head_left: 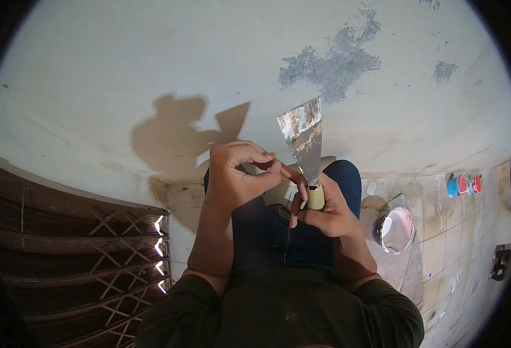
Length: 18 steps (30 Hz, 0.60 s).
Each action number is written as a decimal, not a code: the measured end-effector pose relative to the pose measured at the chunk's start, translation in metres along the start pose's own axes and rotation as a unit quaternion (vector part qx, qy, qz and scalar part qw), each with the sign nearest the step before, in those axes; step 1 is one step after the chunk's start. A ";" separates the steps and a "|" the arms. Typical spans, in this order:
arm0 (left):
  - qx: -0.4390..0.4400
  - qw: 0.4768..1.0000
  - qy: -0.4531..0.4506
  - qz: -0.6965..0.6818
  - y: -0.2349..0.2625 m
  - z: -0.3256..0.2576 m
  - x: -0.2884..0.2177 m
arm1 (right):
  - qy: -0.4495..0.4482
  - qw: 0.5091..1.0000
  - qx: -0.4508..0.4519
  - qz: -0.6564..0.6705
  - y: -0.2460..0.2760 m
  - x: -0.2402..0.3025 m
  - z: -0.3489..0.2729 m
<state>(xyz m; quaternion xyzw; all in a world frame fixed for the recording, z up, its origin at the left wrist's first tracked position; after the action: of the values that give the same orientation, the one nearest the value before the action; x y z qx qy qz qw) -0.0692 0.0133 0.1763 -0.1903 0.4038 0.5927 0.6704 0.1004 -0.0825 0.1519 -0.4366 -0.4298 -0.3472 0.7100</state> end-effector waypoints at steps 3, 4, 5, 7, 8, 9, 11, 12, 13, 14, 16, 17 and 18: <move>0.031 0.999 0.002 0.038 0.002 0.000 0.003 | -0.002 1.000 -0.002 -0.019 -0.002 -0.001 -0.002; 0.028 0.999 -0.009 0.037 0.002 0.000 0.006 | -0.003 1.000 -0.011 -0.020 -0.003 -0.002 -0.002; 0.027 0.999 -0.022 0.035 0.001 -0.001 0.008 | -0.003 1.000 -0.013 -0.020 -0.003 -0.002 -0.002; 0.016 0.999 -0.041 0.025 -0.001 -0.001 0.012 | 0.008 1.000 -0.004 0.017 -0.003 -0.001 -0.001; 0.004 0.998 -0.060 0.016 -0.001 -0.001 0.012 | 0.008 1.000 -0.004 0.017 -0.002 -0.001 -0.001; 0.004 0.998 -0.060 0.015 -0.001 -0.001 0.012 | 0.000 1.000 -0.009 0.030 -0.001 -0.001 -0.002; 0.004 0.998 -0.065 -0.011 0.000 -0.001 0.010 | -0.009 0.999 -0.013 0.043 0.000 0.000 -0.002; 0.004 0.998 -0.064 -0.011 0.001 -0.002 0.009 | -0.018 0.999 -0.013 0.027 -0.001 0.001 -0.002; 0.015 0.997 -0.078 0.001 0.003 -0.003 0.009 | -0.028 0.999 -0.013 0.012 -0.001 0.001 -0.001; 0.025 0.995 -0.091 0.012 0.003 -0.003 0.008 | -0.029 0.999 -0.013 0.011 -0.002 0.001 -0.001; 0.008 0.997 -0.075 -0.001 0.001 -0.001 0.005 | -0.019 0.999 -0.029 0.000 -0.005 0.000 -0.001; -0.009 0.998 -0.059 -0.012 0.001 -0.001 0.005 | -0.020 0.999 -0.028 0.000 -0.005 0.000 -0.001; -0.009 0.998 -0.058 -0.012 0.001 -0.001 0.006 | -0.013 1.000 -0.023 -0.012 -0.005 0.001 0.000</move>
<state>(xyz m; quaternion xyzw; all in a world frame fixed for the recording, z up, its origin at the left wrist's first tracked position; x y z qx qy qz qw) -0.0706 0.0165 0.1713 -0.1665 0.3564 0.5987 0.6977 0.0963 -0.0842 0.1540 -0.4519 -0.4363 -0.3596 0.6900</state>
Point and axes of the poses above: each hand's wrist, its own z-axis towards the middle knuckle, its own y-axis out of the back of the hand, x = y × z, the point moved 2 cm from there along z, towards the middle knuckle, and after that the axes turned 3 degrees about z, right-handed, at the moved point
